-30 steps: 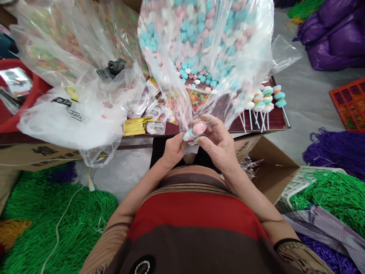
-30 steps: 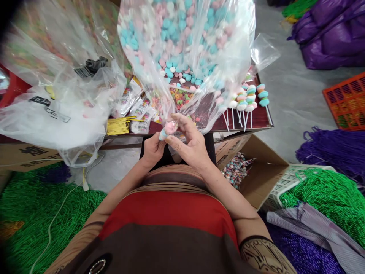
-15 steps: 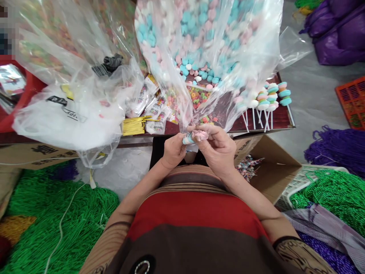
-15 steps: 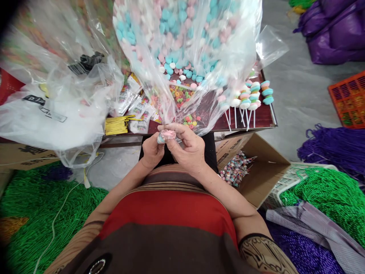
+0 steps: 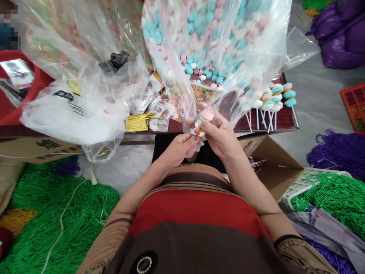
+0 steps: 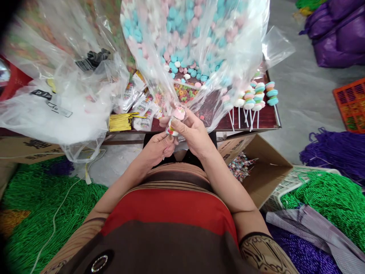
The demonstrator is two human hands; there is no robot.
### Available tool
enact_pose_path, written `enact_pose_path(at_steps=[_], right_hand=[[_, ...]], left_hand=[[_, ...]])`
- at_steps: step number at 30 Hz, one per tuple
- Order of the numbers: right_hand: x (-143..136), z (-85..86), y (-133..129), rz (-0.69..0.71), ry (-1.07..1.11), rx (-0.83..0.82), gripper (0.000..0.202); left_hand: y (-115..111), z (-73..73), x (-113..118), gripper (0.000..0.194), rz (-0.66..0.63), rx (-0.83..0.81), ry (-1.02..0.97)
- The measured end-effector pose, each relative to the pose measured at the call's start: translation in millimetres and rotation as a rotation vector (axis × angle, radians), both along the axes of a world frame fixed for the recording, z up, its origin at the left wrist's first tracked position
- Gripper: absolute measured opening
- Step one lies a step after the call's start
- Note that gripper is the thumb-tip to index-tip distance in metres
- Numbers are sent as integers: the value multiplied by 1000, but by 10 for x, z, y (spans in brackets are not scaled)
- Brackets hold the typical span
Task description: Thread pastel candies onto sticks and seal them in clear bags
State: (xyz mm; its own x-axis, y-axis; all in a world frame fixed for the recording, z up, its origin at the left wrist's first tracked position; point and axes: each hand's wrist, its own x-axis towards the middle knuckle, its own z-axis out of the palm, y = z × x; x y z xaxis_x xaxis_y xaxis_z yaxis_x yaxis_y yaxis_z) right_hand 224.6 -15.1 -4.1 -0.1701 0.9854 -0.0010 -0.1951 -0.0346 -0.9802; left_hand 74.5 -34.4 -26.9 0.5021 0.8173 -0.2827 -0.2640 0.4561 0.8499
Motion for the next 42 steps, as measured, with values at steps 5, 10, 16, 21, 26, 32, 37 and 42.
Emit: enact_pose_path(at_steps=[5, 10, 16, 21, 26, 32, 37, 42], right_hand=[[-72, -80, 10, -101, 50, -17, 54], [-90, -83, -41, -226, -13, 60, 47], [72, 99, -12, 99, 20, 35, 58], [-158, -13, 163, -21, -4, 60, 40], [-431, -50, 394, 4, -145, 140, 41], [-627, -23, 876, 88, -547, 271, 20], [-993, -185, 962, 319, -1139, 378, 19], [-1164, -332, 861, 310, -1449, 484, 28]], left_hand=[[2, 1, -13, 51, 50, 316, 341], [35, -28, -32, 42, 235, 589, 722], [-2, 77, -95, 59, -140, 99, -56], [36, 53, -183, 54, 112, 249, 152], [141, -91, -446, 44, 495, 485, 495], [283, 44, -939, 34, 830, 84, -46], [298, 155, -1098, 34, 948, -65, -117], [294, 43, -1070, 30, 950, -90, -176]])
